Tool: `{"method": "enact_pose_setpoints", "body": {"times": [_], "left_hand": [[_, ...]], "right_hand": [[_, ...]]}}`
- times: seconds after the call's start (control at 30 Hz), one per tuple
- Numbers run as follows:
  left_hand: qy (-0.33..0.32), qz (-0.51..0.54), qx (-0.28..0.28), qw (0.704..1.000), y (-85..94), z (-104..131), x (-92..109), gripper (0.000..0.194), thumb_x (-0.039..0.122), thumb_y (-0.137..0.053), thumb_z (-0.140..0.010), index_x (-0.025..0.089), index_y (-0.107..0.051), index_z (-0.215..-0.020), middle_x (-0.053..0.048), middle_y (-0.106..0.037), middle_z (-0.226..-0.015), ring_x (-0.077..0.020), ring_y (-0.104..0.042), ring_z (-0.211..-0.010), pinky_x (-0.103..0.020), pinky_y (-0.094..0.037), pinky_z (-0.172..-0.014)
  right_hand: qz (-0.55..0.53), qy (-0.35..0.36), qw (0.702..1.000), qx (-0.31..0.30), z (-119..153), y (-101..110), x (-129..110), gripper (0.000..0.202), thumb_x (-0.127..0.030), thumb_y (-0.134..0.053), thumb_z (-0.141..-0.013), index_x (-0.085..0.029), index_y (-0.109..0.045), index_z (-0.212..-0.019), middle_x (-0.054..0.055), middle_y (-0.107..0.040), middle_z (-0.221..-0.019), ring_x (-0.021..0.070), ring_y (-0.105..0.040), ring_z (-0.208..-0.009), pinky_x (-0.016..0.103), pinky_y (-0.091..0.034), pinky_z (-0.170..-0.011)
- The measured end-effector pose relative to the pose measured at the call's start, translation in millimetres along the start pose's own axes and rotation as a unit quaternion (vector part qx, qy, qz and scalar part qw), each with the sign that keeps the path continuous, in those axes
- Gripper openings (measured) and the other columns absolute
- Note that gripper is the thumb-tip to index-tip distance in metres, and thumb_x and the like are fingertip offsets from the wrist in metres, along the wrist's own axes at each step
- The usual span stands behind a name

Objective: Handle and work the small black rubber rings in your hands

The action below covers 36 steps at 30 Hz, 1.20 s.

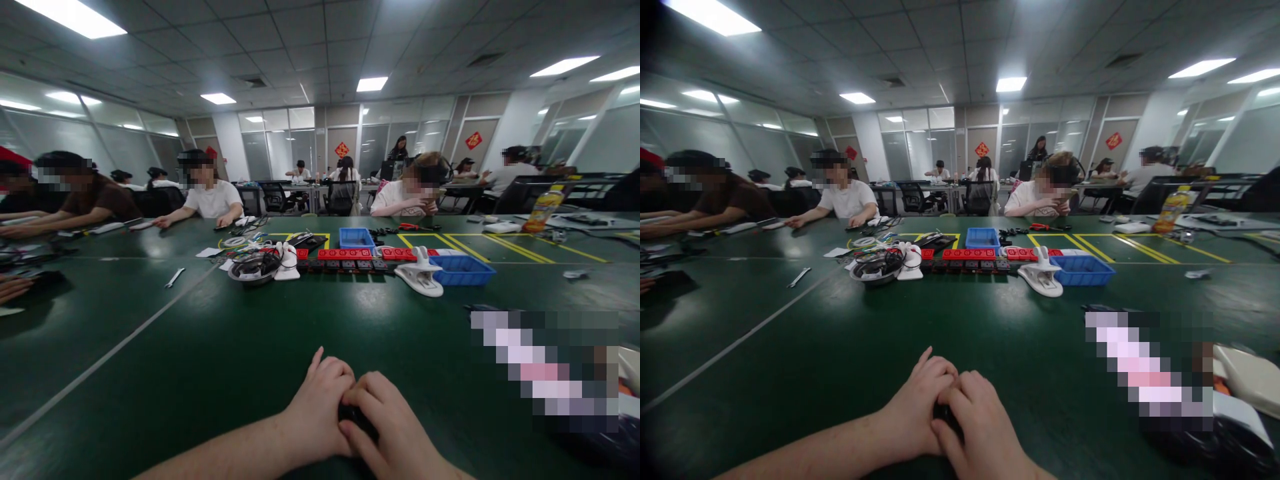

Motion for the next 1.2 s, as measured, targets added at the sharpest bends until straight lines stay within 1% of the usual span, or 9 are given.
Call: {"method": "enact_pose_setpoints", "body": {"times": [0.17, 0.4, 0.57, 0.67, 0.73, 0.87, 0.93, 1.07, 1.2], "left_hand": [[-0.064, 0.019, -0.049, 0.997, -0.1, -4.8, 3.4, 0.034, 0.037, -0.073, -0.051, 0.021, -0.058, -0.077, 0.001, -0.052, -0.094, -0.0178, -0.048, -0.091, -0.033, -0.034, -0.092], [-0.104, 0.030, -0.121, 0.987, -6.2, -2.7, 5.7, 0.038, 0.043, -0.070, -0.054, 0.028, -0.062, -0.089, 0.002, -0.053, -0.103, -0.0234, -0.046, -0.102, -0.047, -0.016, -0.103], [-0.115, 0.035, -0.134, 0.984, -8.8, -0.5, 4.4, 0.051, 0.044, -0.070, -0.056, 0.030, -0.058, -0.104, -0.001, -0.051, -0.110, -0.0243, -0.045, -0.106, -0.050, -0.013, -0.103], [-0.119, 0.046, -0.134, 0.983, -6.5, -0.5, 6.8, 0.060, 0.045, -0.070, -0.056, 0.029, -0.053, -0.111, -0.002, -0.051, -0.112, -0.0245, -0.043, -0.110, -0.051, -0.011, -0.103], [-0.117, 0.058, -0.132, 0.983, -3.9, -0.3, 10.2, 0.071, 0.046, -0.071, -0.054, 0.029, -0.046, -0.118, -0.003, -0.050, -0.115, -0.0248, -0.042, -0.111, -0.052, -0.009, -0.103], [-0.085, 0.049, -0.111, 0.989, -1.4, 0.5, 11.8, 0.079, 0.045, -0.073, -0.050, 0.024, -0.042, -0.119, -0.006, -0.048, -0.116, -0.0255, -0.042, -0.110, -0.054, -0.006, -0.103], [-0.062, 0.028, -0.079, 0.995, 0.0, 0.6, 8.7, 0.066, 0.043, -0.072, -0.051, 0.021, -0.048, -0.108, -0.005, -0.050, -0.108, -0.0236, -0.044, -0.105, -0.052, -0.006, -0.104], [-0.034, -0.005, -0.042, 0.999, -1.0, 0.8, 3.9, 0.038, 0.041, -0.071, -0.053, 0.021, -0.054, -0.080, 0.000, -0.051, -0.092, -0.0189, -0.048, -0.093, -0.048, -0.008, -0.105], [-0.022, -0.004, -0.041, 0.999, -1.8, -0.9, 2.9, 0.033, 0.040, -0.070, -0.054, 0.020, -0.052, -0.073, 0.001, -0.052, -0.089, -0.0180, -0.049, -0.090, -0.048, -0.011, -0.105]], "right_hand": [[-0.062, 0.102, 0.993, 0.003, -0.9, 11.9, -21.4, 0.024, -0.006, -0.045, -0.069, -0.019, -0.059, -0.085, 0.004, -0.061, -0.086, 0.0159, -0.055, -0.084, 0.034, -0.044, -0.082], [-0.092, 0.193, 0.977, -0.027, 0.1, 16.2, -41.5, 0.025, -0.004, -0.034, -0.064, -0.021, -0.051, -0.057, -0.005, -0.065, -0.071, 0.0114, -0.061, -0.083, 0.038, -0.027, -0.101], [-0.033, 0.201, 0.976, -0.072, 7.2, 4.2, -36.9, 0.026, -0.004, -0.037, -0.067, -0.023, -0.052, -0.058, -0.007, -0.066, -0.070, 0.0158, -0.053, -0.104, 0.045, -0.015, -0.105], [-0.010, 0.214, 0.976, -0.045, 12.2, 10.4, -36.1, 0.025, -0.007, -0.040, -0.068, -0.026, -0.057, -0.068, -0.006, -0.066, -0.082, 0.0182, -0.050, -0.108, 0.046, -0.013, -0.106], [0.004, 0.202, 0.979, 0.009, 13.0, 20.6, -33.3, 0.026, -0.009, -0.042, -0.068, -0.025, -0.058, -0.081, -0.001, -0.064, -0.094, 0.0196, -0.051, -0.105, 0.048, -0.016, -0.104], [0.011, 0.130, 0.988, 0.081, 9.8, 28.0, -22.3, 0.031, -0.021, -0.051, -0.069, -0.018, -0.051, -0.100, 0.008, -0.057, -0.099, 0.0215, -0.053, -0.093, 0.041, -0.041, -0.086], [0.020, 0.076, 0.995, 0.067, 5.8, 19.5, -14.4, 0.029, -0.027, -0.057, -0.068, -0.017, -0.051, -0.095, 0.009, -0.056, -0.094, 0.0216, -0.052, -0.086, 0.037, -0.046, -0.074], [0.062, -0.025, 0.998, 0.010, 0.5, 0.8, 0.9, 0.012, -0.017, -0.058, -0.067, -0.017, -0.051, -0.077, 0.006, -0.054, -0.083, 0.0193, -0.051, -0.076, 0.035, -0.046, -0.067], [0.078, -0.034, 0.996, -0.012, -1.1, -1.9, 2.8, 0.009, -0.020, -0.057, -0.071, -0.017, -0.050, -0.077, 0.006, -0.053, -0.083, 0.0194, -0.049, -0.076, 0.035, -0.045, -0.066]]}}
Point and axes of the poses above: each hand's wrist, its own z-axis away from the middle knuckle, its own y-axis out of the back of the hand, x = y × z, the point moved 9 cm from there along -z, towards the middle knuckle
